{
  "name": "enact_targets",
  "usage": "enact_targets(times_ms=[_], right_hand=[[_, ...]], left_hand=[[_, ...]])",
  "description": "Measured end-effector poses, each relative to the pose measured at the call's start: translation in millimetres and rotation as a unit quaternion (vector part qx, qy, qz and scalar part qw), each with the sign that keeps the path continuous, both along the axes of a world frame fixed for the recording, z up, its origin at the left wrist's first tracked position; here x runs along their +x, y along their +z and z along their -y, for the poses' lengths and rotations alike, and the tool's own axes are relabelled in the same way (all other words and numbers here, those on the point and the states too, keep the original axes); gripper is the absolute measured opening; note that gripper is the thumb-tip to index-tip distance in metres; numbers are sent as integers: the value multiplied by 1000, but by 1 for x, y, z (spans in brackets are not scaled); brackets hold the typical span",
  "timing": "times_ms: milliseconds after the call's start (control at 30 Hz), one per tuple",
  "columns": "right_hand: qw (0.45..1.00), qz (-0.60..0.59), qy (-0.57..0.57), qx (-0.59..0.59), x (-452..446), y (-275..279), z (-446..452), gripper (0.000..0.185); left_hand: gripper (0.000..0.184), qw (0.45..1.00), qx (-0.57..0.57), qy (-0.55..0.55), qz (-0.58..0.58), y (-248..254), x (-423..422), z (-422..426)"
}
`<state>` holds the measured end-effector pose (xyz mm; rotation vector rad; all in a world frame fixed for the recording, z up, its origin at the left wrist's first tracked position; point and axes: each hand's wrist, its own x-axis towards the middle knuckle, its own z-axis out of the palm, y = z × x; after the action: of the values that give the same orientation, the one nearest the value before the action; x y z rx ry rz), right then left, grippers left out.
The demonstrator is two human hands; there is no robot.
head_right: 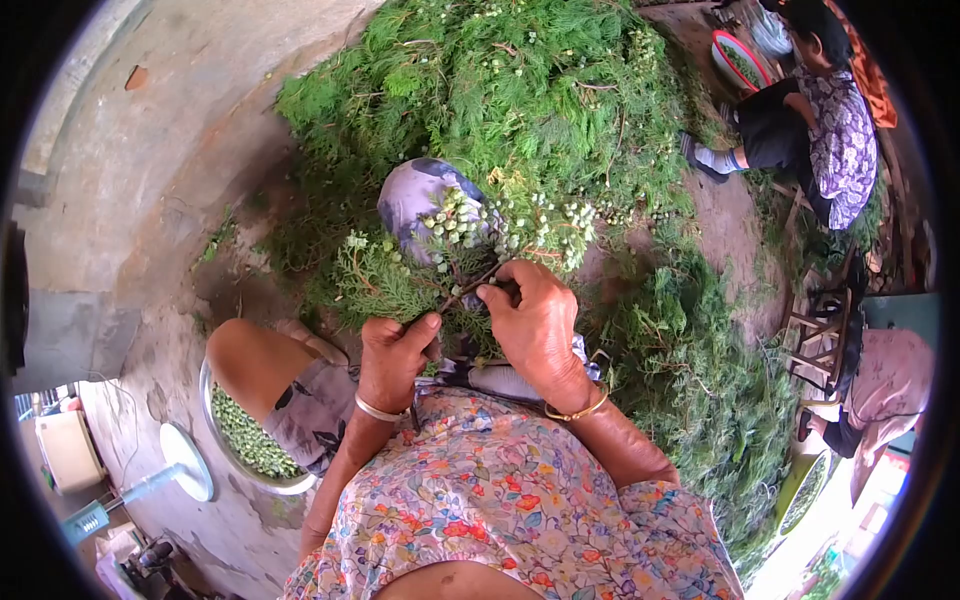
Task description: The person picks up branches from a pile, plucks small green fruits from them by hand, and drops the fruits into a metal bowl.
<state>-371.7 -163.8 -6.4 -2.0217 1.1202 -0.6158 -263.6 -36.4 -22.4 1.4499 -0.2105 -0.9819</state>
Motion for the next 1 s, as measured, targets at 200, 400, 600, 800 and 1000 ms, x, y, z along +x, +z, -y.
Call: enact_targets(times_ms=[200, 400, 600, 800, 1000], right_hand=[[996, 77, 36, 29, -4, -2, 7, 13], [877, 285, -11, 386, -21, 8, 34, 8], [725, 408, -48, 553, -35, 26, 43, 8], [948, 193, 2, 253, -27, 11, 37, 15], [998, 68, 17, -6, -2, 3, 24, 19]], left_hand=[[18, 1000, -12, 5, -4, -5, 0, -4], [12, 998, -13, 47, -28, -7, -3, -2], [14, 998, -30, 31, -36, -5, 1, -6], [14, 1000, -5, -3, -8, -7, 4, -8], [16, 1000, 12, -4, 19, -3, 3, -7]])
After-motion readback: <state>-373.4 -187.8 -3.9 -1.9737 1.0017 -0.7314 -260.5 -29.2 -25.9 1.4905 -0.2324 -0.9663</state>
